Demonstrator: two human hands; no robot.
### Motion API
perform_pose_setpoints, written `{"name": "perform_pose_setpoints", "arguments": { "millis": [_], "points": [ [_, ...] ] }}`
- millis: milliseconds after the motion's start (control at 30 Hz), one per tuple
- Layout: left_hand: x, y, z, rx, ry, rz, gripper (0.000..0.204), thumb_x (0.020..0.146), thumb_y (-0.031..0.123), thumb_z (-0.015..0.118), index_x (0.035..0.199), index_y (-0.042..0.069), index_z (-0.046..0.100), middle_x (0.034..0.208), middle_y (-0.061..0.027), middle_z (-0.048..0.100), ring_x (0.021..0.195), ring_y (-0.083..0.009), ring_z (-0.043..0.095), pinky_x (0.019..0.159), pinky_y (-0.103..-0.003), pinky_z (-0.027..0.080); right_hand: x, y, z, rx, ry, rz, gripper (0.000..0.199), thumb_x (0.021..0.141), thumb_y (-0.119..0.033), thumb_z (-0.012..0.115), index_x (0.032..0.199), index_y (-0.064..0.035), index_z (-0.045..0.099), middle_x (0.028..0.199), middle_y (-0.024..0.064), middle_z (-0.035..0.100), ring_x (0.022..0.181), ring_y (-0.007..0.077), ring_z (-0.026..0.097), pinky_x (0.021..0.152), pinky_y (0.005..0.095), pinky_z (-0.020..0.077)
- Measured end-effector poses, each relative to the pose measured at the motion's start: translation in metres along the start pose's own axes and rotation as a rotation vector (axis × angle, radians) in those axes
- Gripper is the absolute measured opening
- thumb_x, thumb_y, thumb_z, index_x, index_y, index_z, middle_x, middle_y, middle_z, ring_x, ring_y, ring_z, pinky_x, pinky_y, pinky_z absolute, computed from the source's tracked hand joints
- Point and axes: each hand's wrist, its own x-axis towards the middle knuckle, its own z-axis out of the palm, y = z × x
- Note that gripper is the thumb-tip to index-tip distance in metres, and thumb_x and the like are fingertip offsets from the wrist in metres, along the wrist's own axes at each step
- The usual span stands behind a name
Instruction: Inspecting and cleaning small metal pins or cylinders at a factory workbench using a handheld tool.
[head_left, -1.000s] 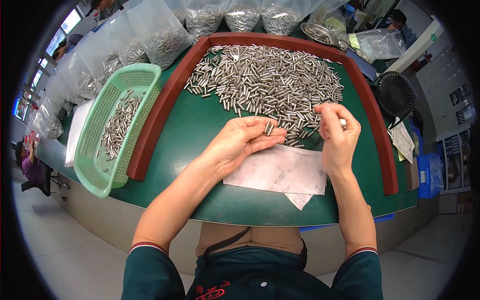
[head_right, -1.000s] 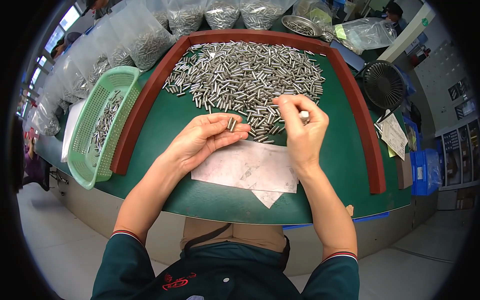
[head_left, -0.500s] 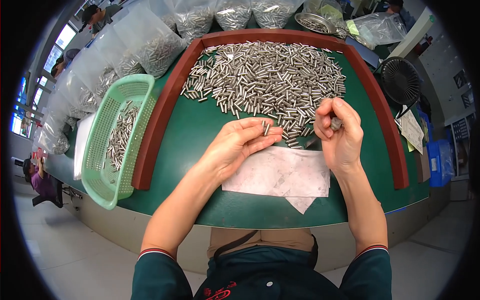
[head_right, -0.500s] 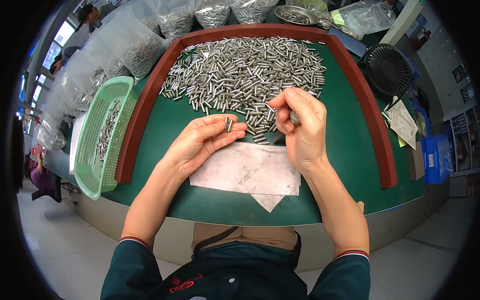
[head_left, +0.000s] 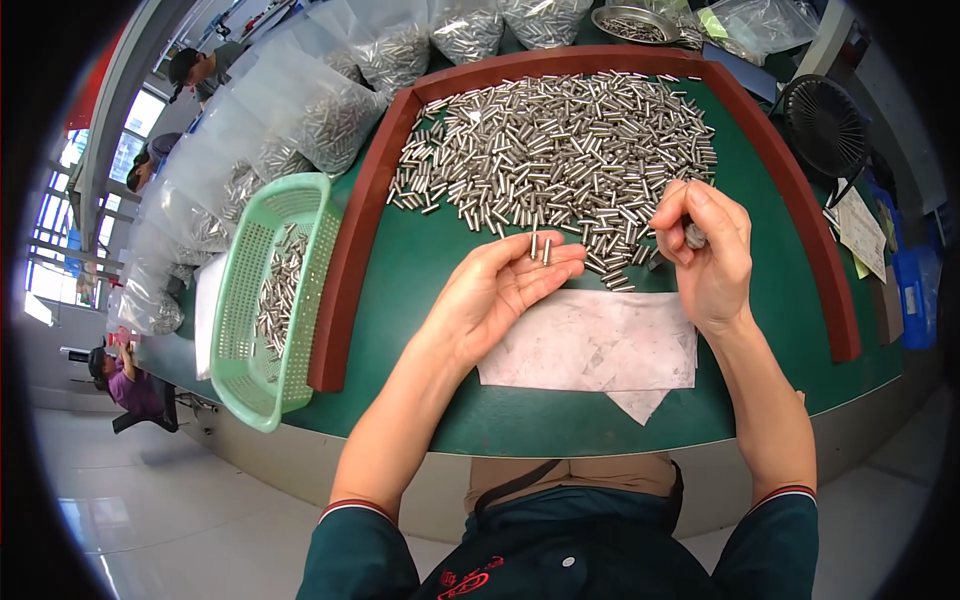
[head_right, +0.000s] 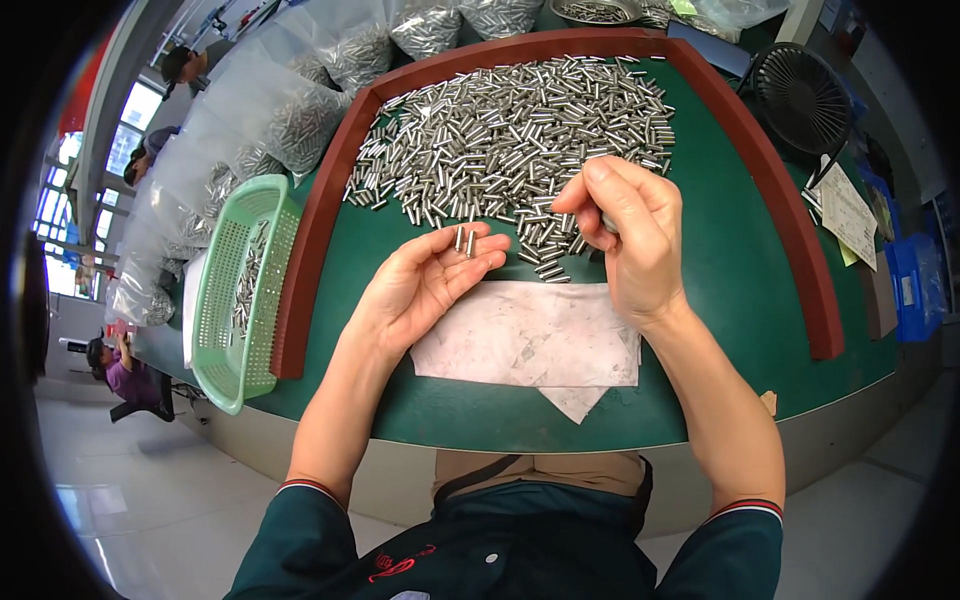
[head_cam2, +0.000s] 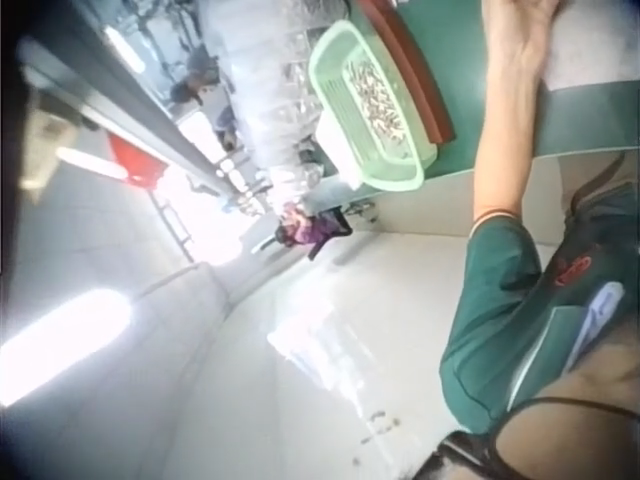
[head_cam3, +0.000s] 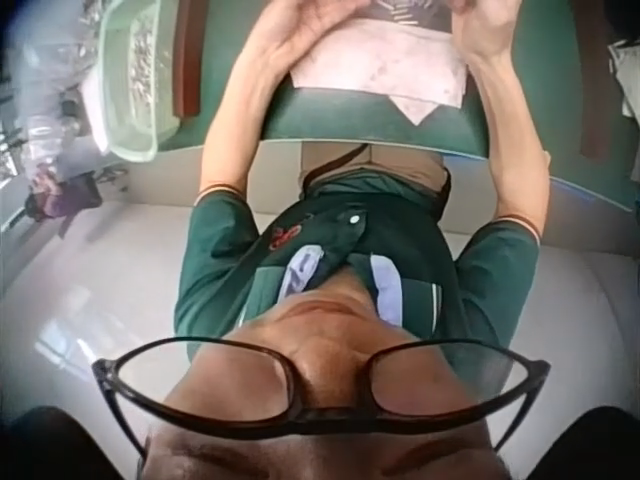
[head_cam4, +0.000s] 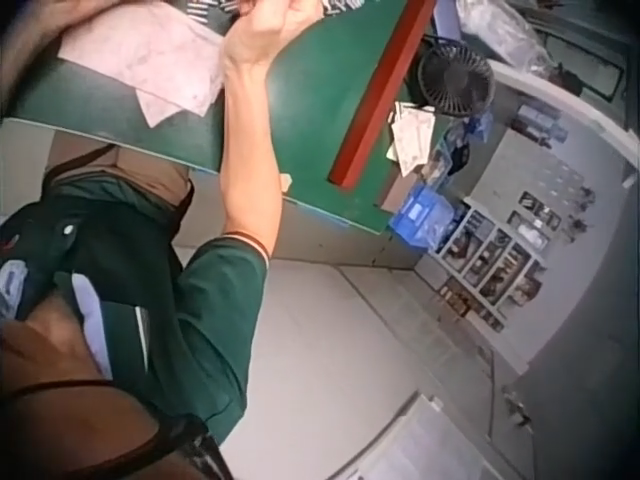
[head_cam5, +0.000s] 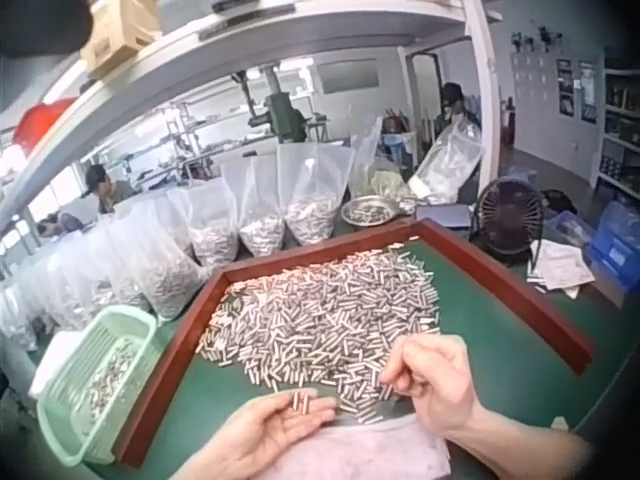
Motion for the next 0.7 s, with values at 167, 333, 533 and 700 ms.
{"name": "perform_pose_setpoints", "arguments": {
  "millis": [167,333,533,700],
  "points": [
    [-0.003,0.004,-0.001,0.015,-0.012,0.059,0.029,0.088,0.01,0.044,0.109,-0.01,0.043,0.102,-0.0232,0.055,0.091,-0.0265,0.059,0.08,-0.029,0.051,0.001,0.002,0.0,-0.012,0.007,0.01,0.031,0.086,-0.022,0.045,0.066,-0.0006,0.057,0.058,-0.0004,0.048,0.051,0.002,0.036,0.043,0.0164,0.0254],
    [-0.027,0.059,-0.004,0.881,0.446,1.165,0.015,0.085,0.005,0.05,0.096,-0.003,0.056,0.084,-0.0104,0.061,0.075,-0.0137,0.059,0.071,-0.025,0.048,0.001,0.003,-0.002,-0.022,0.026,0.023,0.031,0.085,-0.021,0.045,0.065,-0.0006,0.056,0.055,-0.0013,0.045,0.049,0.0019,0.033,0.043,0.0161,0.0246],
    [-0.064,0.1,-0.051,1.703,1.242,1.546,0.027,0.073,0.004,0.059,0.099,-0.002,0.056,0.102,-0.0168,0.056,0.096,-0.0296,0.052,0.086,-0.037,0.038,0.001,0.007,0.006,-0.017,0.027,0.023,0.031,0.085,-0.021,0.045,0.065,-0.0005,0.056,0.055,-0.0016,0.044,0.048,0.002,0.033,0.042,0.0162,0.0238],
    [-0.028,0.043,-0.002,1.404,0.261,0.964,0.008,0.073,0.004,0.06,0.077,-0.003,0.061,0.071,-0.0089,0.061,0.064,-0.0136,0.057,0.057,-0.027,0.044,0.0,0.003,0.004,-0.072,0.045,0.026,0.034,0.086,-0.025,0.044,0.066,-0.0006,0.056,0.054,-0.0011,0.044,0.048,0.0029,0.034,0.042,0.0168,0.0245]
  ]
}}
